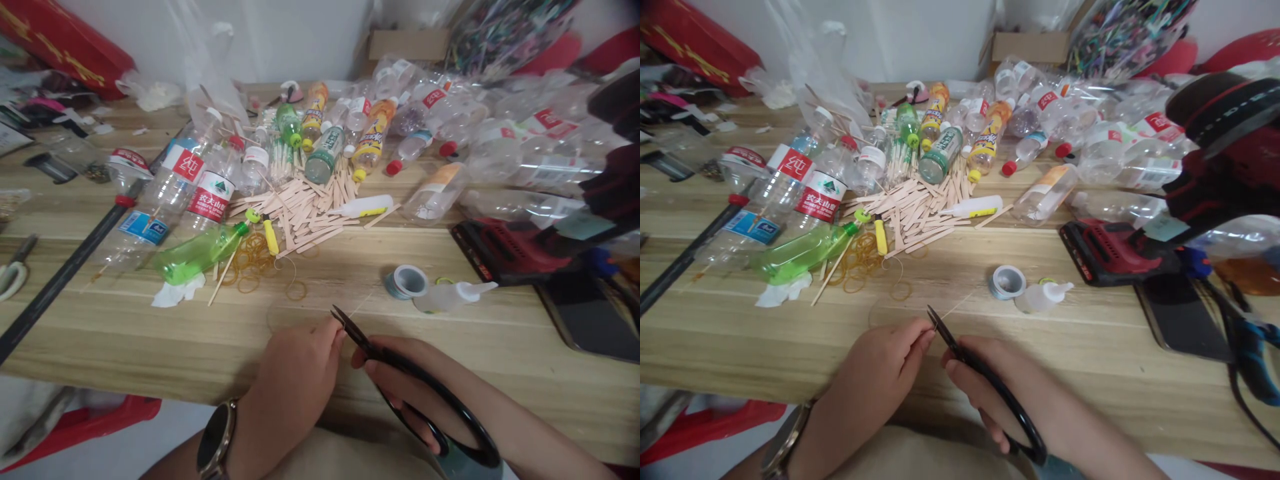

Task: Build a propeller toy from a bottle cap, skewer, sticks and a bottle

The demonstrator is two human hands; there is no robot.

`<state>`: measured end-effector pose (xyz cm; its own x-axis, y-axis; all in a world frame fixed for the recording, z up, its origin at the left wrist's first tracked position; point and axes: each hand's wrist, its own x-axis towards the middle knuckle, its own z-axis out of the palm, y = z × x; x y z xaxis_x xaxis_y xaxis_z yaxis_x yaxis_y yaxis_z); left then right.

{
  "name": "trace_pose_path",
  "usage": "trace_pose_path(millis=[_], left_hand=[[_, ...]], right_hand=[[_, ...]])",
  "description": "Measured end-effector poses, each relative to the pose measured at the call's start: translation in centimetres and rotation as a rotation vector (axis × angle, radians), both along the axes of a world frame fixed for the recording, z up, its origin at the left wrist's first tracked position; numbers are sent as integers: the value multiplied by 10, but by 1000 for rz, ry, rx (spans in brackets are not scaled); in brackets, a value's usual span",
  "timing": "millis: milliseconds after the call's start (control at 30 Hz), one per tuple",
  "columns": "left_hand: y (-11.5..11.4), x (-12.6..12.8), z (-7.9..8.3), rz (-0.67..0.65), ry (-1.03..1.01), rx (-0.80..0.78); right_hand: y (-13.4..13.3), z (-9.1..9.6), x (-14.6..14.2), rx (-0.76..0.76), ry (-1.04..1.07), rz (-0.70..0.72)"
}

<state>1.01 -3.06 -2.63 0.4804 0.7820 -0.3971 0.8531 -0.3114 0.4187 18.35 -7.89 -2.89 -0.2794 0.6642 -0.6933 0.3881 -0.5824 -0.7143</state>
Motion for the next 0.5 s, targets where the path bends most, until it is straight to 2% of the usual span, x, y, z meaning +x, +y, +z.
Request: trace_pose_path(millis=[133,300,433,500], left_hand=[[1,-1,0,-11,15,-2],[1,-3,-1,-5,-55,1],[1,-6,-4,20,-142,27],[0,-8,-5,25,-173,43]], right_hand=[[0,-5,2,-7,0,-6],[-3,-22,4,-1,-50,-5],[-5,-33,3,105,-41,4],[-3,-37,3,216,-63,-3]])
